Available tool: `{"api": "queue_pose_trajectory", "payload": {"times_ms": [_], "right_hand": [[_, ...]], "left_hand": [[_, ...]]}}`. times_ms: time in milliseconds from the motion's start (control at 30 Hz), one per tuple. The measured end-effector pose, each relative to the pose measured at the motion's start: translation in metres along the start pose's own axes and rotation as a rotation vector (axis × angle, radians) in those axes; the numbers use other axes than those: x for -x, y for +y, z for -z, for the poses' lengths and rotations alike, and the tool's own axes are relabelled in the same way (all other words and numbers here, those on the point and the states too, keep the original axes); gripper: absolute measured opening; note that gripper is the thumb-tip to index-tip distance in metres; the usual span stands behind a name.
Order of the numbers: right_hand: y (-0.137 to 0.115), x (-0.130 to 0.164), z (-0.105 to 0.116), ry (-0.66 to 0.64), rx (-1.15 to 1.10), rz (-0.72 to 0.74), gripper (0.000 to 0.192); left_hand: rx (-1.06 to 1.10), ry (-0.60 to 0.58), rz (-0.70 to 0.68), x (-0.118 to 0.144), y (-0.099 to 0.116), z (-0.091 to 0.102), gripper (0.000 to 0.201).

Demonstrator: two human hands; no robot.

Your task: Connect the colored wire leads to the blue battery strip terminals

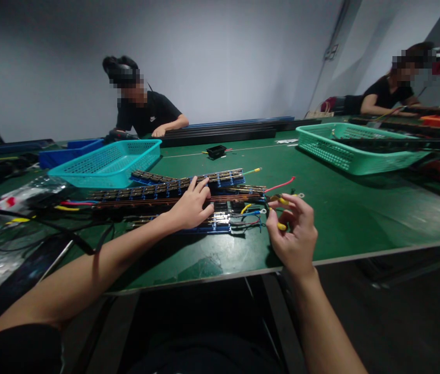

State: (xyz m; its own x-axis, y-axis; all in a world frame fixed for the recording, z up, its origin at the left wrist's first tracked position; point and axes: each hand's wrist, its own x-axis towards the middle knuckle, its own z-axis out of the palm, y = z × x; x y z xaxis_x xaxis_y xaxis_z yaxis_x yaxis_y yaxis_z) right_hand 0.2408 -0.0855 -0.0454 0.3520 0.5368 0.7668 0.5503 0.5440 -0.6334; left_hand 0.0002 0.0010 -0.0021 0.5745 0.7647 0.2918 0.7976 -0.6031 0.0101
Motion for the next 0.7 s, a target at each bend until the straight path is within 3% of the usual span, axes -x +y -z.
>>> {"api": "queue_pose_trajectory", "payload": {"times_ms": [167, 367, 500, 700], "right_hand": [[0.0001, -0.0002, 0.002, -0.069, 0.058, -0.057, 0.055], [0.003, 0.001, 0.0033, -0.016, 0.246, 0.014, 0.043], [0.0009, 0.0013, 0.0059, -0.047, 0.332, 0.14, 0.037], [-0.0032, -0.0039, 0.0074, -0.197, 0.406, 0.411, 0.035]], "left_hand": [[-0.007, -0.003, -0.001, -0.0003, -0.0002, -0.0004, 0.022], [-0.043, 0.005, -0.025, -0.0006, -0.0003, -0.0008, 0.022], [-0.052, 0.001, -0.018, -0.0006, 0.0, -0.0009, 0.023], [-0.039, 0.001, -0.018, -0.0004, -0.0002, -0.0008, 0.023]]}}
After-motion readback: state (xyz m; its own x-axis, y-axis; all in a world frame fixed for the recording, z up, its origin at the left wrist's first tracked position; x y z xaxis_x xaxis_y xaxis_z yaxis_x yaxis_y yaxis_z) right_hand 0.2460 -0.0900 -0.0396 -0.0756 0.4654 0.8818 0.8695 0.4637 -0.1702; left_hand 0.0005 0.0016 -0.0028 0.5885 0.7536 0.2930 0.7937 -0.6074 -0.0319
